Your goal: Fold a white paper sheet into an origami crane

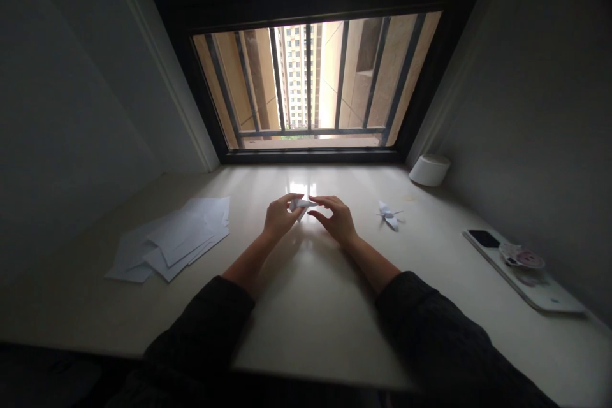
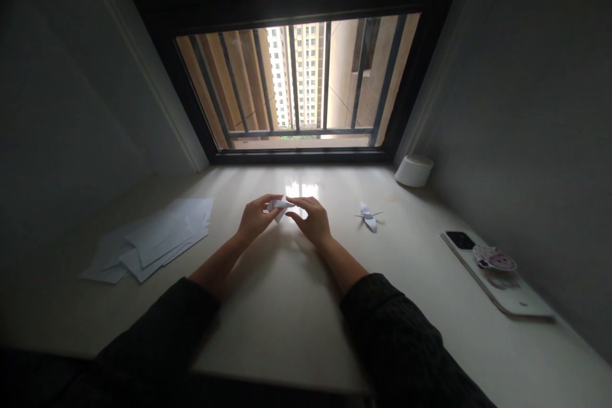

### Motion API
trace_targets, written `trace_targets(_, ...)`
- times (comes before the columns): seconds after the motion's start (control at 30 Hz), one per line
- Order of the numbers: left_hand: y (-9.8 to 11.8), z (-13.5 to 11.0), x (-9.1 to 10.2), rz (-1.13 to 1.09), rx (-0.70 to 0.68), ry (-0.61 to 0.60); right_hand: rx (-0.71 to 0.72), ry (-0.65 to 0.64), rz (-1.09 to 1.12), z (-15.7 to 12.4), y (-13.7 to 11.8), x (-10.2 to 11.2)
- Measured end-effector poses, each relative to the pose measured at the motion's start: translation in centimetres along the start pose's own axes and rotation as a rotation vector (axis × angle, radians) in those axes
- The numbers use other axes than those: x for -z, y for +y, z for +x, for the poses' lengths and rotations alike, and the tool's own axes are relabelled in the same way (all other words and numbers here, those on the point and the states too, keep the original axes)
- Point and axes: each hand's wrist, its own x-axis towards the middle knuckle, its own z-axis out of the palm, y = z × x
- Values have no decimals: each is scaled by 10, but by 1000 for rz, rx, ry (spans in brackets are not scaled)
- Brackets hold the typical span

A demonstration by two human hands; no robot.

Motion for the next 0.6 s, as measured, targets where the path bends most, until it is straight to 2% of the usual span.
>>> trace_targets(0.33, -11, 6, 2, 12, 21, -125, -81, 50, 16, -1, -3, 2)
trace_targets(0.6, -12, 5, 2, -20, 65, -142, -60, 44, 50, -1, -4, 1)
